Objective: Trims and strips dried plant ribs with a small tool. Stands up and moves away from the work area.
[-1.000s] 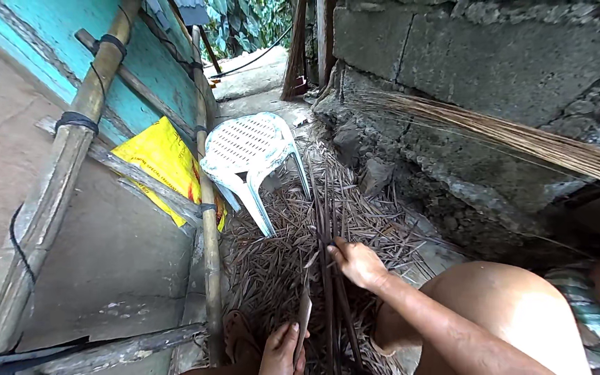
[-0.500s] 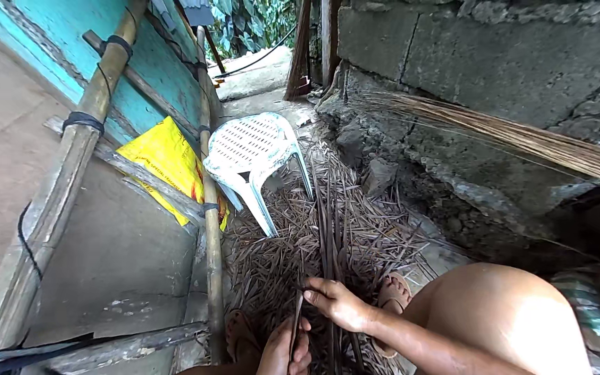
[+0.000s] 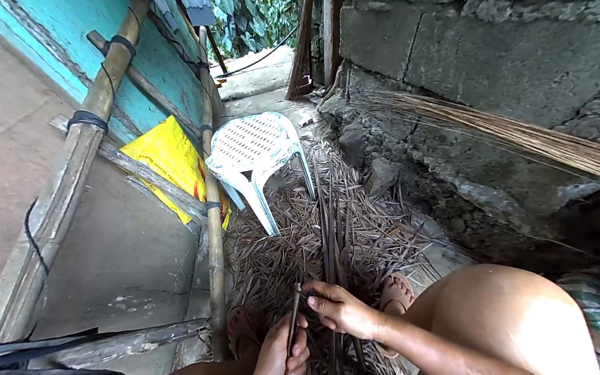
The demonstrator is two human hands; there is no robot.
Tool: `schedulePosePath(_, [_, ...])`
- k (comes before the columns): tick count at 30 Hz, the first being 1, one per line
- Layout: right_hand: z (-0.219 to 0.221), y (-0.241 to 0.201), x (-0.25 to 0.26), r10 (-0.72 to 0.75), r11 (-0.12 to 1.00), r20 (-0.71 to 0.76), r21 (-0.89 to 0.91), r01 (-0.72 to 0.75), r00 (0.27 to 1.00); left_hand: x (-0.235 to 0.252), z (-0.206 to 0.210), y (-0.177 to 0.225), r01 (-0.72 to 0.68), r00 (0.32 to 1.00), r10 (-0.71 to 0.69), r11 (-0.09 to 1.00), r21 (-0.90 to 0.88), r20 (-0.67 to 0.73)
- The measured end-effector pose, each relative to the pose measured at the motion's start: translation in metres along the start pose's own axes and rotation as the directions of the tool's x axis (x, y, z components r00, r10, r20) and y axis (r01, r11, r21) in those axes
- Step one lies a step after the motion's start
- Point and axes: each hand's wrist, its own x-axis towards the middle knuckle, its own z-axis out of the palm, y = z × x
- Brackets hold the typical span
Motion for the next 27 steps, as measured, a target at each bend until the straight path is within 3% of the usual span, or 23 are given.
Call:
schedulePosePath(2, [0.004, -0.003, -0.003, -0.013, 1.0, 0.049, -0.02, 0.014, 0.999, 0.002, 0.003, 0.0, -0.025, 0.995, 0.028, 0.999, 0.035, -0.091])
schedulePosePath(5, [0.008, -0.009, -0.006, -0.004, 0.928, 0.136, -0.369, 0.054, 0.991, 0.001, 0.01, 0.0, -0.002, 0.981, 0.017, 0.997, 0.074, -0.192])
schedulePosePath(7, [0.009, -0.012, -0.006, 0.043, 0.866, 0.152, -0.499, 0.039, 0.987, 0.001, 0.013, -0.003, 0.022, 0.981, -0.004, 0.996, 0.089, -0.195])
schedulePosePath(16, [0.017, -0.013, -0.015, -0.005, 0.762, 0.24, -0.628, 0.159, 0.971, 0.002, 0.01, 0.001, 0.029, 0.992, -0.025, 0.999, 0.035, -0.12])
schedulePosePath(21, [0.009, -0.009, -0.006, 0.003, 0.693, 0.132, -0.715, 0.093, 0.991, 0.002, 0.015, 0.0, 0.094, 0.988, -0.089, 0.995, 0.027, -0.127])
schedulePosePath(27, [-0.019, -0.002, 0.011, 0.098, 0.74, -0.066, -0.662, -0.117, 0.993, 0.002, 0.014, -0.003, 0.096, 0.994, -0.09, 0.992, 0.08, -0.066])
